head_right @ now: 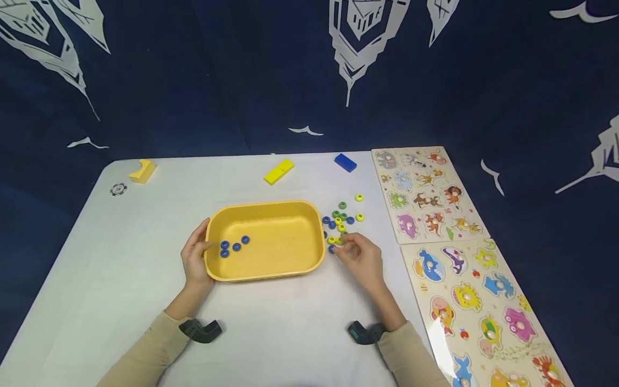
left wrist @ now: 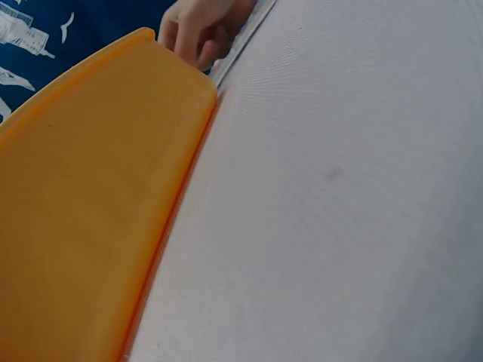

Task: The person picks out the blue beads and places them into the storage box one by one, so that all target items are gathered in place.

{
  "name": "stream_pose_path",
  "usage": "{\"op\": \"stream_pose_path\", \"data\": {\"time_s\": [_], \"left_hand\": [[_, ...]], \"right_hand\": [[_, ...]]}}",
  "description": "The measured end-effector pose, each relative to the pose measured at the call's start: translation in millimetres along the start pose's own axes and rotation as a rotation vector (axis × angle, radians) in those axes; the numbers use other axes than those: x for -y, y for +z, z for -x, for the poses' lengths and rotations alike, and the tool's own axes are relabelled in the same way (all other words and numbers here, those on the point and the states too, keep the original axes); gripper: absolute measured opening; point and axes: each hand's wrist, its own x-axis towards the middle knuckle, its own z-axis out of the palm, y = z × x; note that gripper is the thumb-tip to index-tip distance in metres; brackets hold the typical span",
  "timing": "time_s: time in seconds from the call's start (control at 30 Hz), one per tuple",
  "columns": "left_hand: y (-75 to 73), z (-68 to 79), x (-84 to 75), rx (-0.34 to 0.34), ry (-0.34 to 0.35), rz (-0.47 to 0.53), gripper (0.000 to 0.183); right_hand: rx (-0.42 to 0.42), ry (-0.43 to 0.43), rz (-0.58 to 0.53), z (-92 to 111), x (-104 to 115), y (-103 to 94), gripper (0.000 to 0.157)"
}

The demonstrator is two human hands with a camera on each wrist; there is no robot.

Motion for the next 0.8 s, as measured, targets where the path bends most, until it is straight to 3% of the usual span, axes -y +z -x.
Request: {"op": "stream_pose_path", "data": {"time_s": [0.43,0.63,0.8], "left_hand": [[-2.6,-1.0,0.2,-0.003,0.000,0.014,0.050],[-1.6,-2.1,1.3,0.019,-0.011,0.012,0.052],[-0.2,-0.9,0.1,0.006,-0.013,0.024,0.051]], "right_hand": [[0.056,-0.020,0.216,1.1,-6.2,12.1,0.028],[0.025,0.011,0.064,-5.2,6.8,2.3,0.020],[0.050,-0.046,-0.046,-29.8,45.8,-7.3,0.019]]}}
